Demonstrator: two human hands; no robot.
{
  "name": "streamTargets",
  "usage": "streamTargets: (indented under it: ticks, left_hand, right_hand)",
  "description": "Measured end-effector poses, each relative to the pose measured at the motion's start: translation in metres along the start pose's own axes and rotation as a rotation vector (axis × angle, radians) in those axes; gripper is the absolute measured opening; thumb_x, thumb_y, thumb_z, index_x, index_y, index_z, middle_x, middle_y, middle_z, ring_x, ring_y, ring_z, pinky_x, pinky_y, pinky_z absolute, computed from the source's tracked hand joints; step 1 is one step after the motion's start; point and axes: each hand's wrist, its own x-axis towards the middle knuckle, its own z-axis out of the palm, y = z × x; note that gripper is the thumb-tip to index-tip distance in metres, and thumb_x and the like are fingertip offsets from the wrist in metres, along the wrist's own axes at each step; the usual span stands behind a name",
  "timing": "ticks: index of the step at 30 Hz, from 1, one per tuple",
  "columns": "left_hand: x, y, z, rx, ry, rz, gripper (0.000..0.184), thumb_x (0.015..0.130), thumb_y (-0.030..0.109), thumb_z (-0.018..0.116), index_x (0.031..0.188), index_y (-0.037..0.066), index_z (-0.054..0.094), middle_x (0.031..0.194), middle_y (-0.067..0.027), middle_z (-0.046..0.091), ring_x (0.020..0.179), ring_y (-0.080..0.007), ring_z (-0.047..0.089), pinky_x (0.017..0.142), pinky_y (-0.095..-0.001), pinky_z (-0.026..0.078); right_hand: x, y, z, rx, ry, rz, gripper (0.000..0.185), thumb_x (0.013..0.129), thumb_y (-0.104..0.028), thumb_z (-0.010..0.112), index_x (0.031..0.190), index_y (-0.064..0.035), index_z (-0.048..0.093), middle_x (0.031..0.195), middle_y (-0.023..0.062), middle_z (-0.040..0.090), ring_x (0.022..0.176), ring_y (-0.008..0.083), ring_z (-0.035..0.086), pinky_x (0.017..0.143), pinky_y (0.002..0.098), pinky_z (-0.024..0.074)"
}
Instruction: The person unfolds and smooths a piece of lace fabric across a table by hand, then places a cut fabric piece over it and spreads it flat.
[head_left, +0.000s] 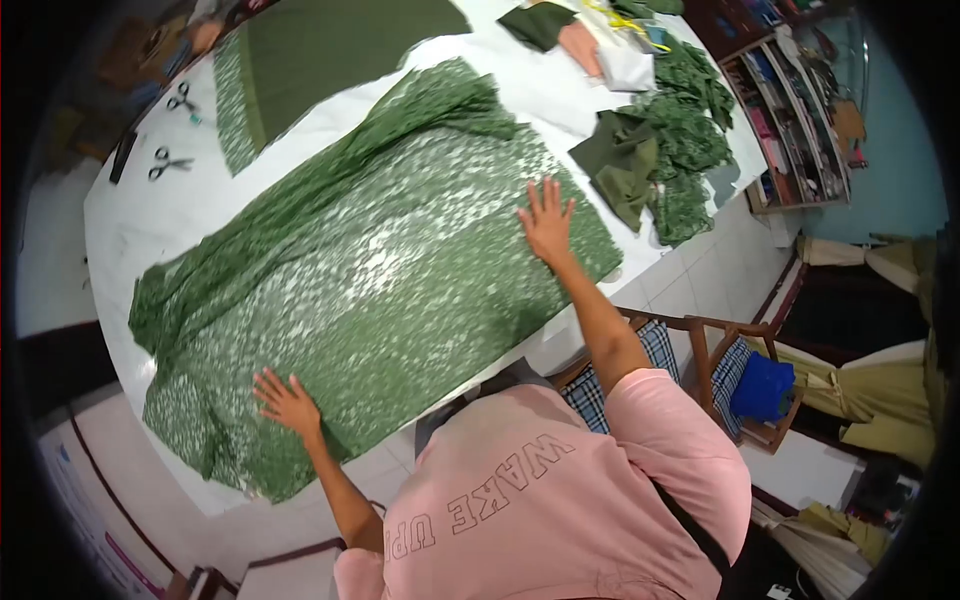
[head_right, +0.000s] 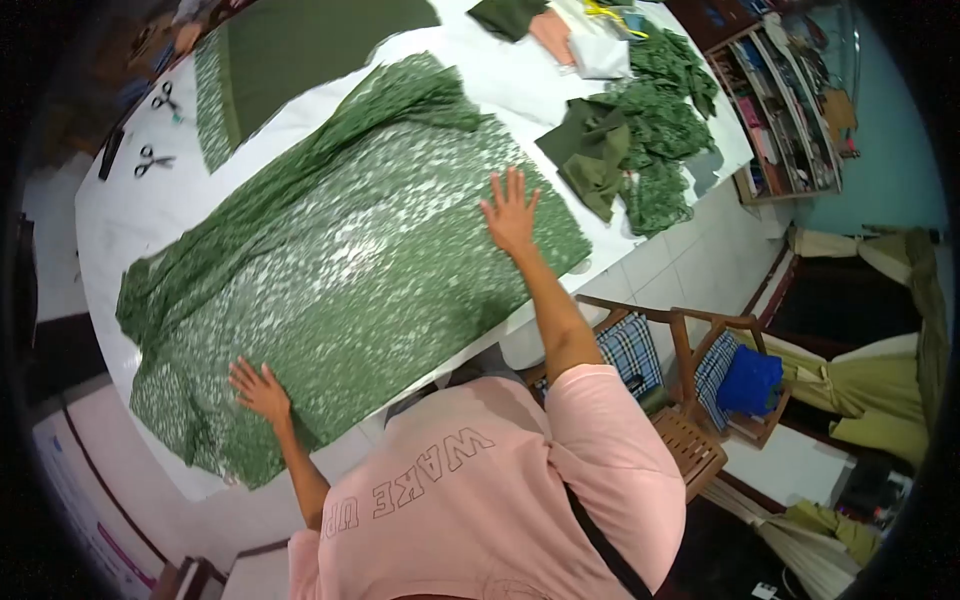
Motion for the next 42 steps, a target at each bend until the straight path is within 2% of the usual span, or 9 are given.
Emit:
streamTargets:
  ticks: [9, 13, 19, 21, 23, 26, 28, 32, 42]
  left_hand:
    - [-0.031, 0.079, -0.034, -0.046, 0.055, -0.196, 0.055, 0.090, 0.044, 0.027, 0.137, 0.016, 0.015, 0.143, -0.0082, 0.008, 0.131, -0.0318, 0.007, 0.098, -0.0588, 0.013]
    - [-0.090, 0.174, -0.061, -0.138, 0.039, -0.127, 0.057, 0.090, 0.042, 0.028, 0.137, 0.012, 0.014, 0.143, -0.0086, 0.006, 0.131, -0.0329, 0.004, 0.100, -0.0562, 0.004]
    - [-0.140, 0.216, -0.044, -0.098, -0.092, -0.242, 0.060, 0.089, 0.043, 0.031, 0.136, 0.010, 0.015, 0.143, -0.0132, 0.007, 0.130, -0.0353, 0.003, 0.100, -0.0558, 0.003]
    - [-0.140, 0.226, -0.048, -0.149, -0.052, -0.313, 0.061, 0.089, 0.044, 0.033, 0.136, 0.009, 0.016, 0.142, -0.0144, 0.008, 0.130, -0.0358, 0.003, 0.100, -0.0563, 0.003]
    - [-0.122, 0.236, -0.062, -0.144, 0.129, -0.173, 0.053, 0.087, 0.040, 0.041, 0.127, 0.006, 0.037, 0.132, -0.0191, 0.031, 0.123, -0.0368, 0.026, 0.096, -0.0545, 0.020]
    - [-0.094, 0.291, -0.107, -0.911, -0.105, -0.191, 0.038, 0.085, 0.033, 0.050, 0.097, -0.003, 0.058, 0.083, -0.0144, 0.062, 0.075, -0.0250, 0.059, 0.070, -0.0348, 0.047]
    - [-0.089, 0.345, -0.127, -1.510, -0.528, -0.313, 0.036, 0.087, 0.035, 0.048, 0.093, 0.001, 0.059, 0.082, -0.0094, 0.062, 0.073, -0.0158, 0.060, 0.065, -0.0261, 0.047]
    - [-0.086, 0.440, -0.201, -2.044, -1.118, -0.144, 0.055, 0.089, 0.046, 0.032, 0.108, -0.003, 0.050, 0.096, -0.0135, 0.059, 0.081, -0.0222, 0.060, 0.071, -0.0321, 0.050]
    - [-0.105, 0.423, -0.159, -2.085, -0.637, 0.225, 0.036, 0.089, 0.029, 0.041, 0.113, 0.002, 0.047, 0.107, -0.0083, 0.054, 0.093, -0.0183, 0.054, 0.080, -0.0309, 0.046]
  right_hand:
    - [0.002, 0.040, -0.013, 0.147, 0.062, -0.094, 0.056, 0.081, -0.031, 0.051, 0.130, -0.0096, 0.032, 0.136, 0.0196, 0.023, 0.127, 0.0358, 0.017, 0.100, 0.0541, 0.0106]
    - [0.007, 0.106, -0.053, -0.016, 0.202, 0.197, 0.058, 0.065, -0.023, 0.066, 0.116, -0.0049, 0.043, 0.112, 0.0192, 0.039, 0.104, 0.0342, 0.037, 0.088, 0.0465, 0.0281]
    - [0.012, 0.182, -0.055, -0.003, 0.046, 0.183, 0.046, 0.065, -0.022, 0.067, 0.103, -0.0041, 0.049, 0.102, 0.0153, 0.046, 0.096, 0.0313, 0.043, 0.081, 0.0405, 0.0337]
    - [0.024, 0.203, -0.033, 0.566, 0.060, 0.319, 0.032, 0.065, -0.018, 0.068, 0.090, -0.0038, 0.054, 0.086, 0.0101, 0.054, 0.081, 0.0271, 0.051, 0.073, 0.0365, 0.0394]
    - [0.044, 0.211, -0.039, 0.923, 0.075, 0.418, 0.029, 0.065, -0.014, 0.067, 0.089, -0.0024, 0.055, 0.085, 0.0103, 0.057, 0.079, 0.0260, 0.053, 0.072, 0.0358, 0.0407]
    - [0.068, 0.180, -0.099, 1.688, 0.061, 0.654, 0.025, 0.067, -0.008, 0.067, 0.088, -0.0001, 0.056, 0.086, 0.0067, 0.059, 0.077, 0.0203, 0.056, 0.070, 0.0333, 0.0434]
    - [0.080, 0.152, -0.151, 1.952, -0.147, 0.571, 0.025, 0.070, -0.009, 0.066, 0.091, 0.0004, 0.056, 0.085, 0.0052, 0.059, 0.074, 0.0176, 0.056, 0.069, 0.0304, 0.0451]
    - [0.043, 0.078, -0.268, 1.990, -0.469, 0.187, 0.028, 0.071, -0.009, 0.062, 0.097, 0.0013, 0.056, 0.088, 0.0078, 0.060, 0.077, 0.0178, 0.059, 0.071, 0.0306, 0.0482]
    - [-0.051, 0.030, -0.306, 1.612, -1.360, -0.398, 0.038, 0.061, -0.013, 0.068, 0.093, 0.0045, 0.058, 0.084, 0.0078, 0.060, 0.076, 0.0141, 0.056, 0.067, 0.0260, 0.0420]
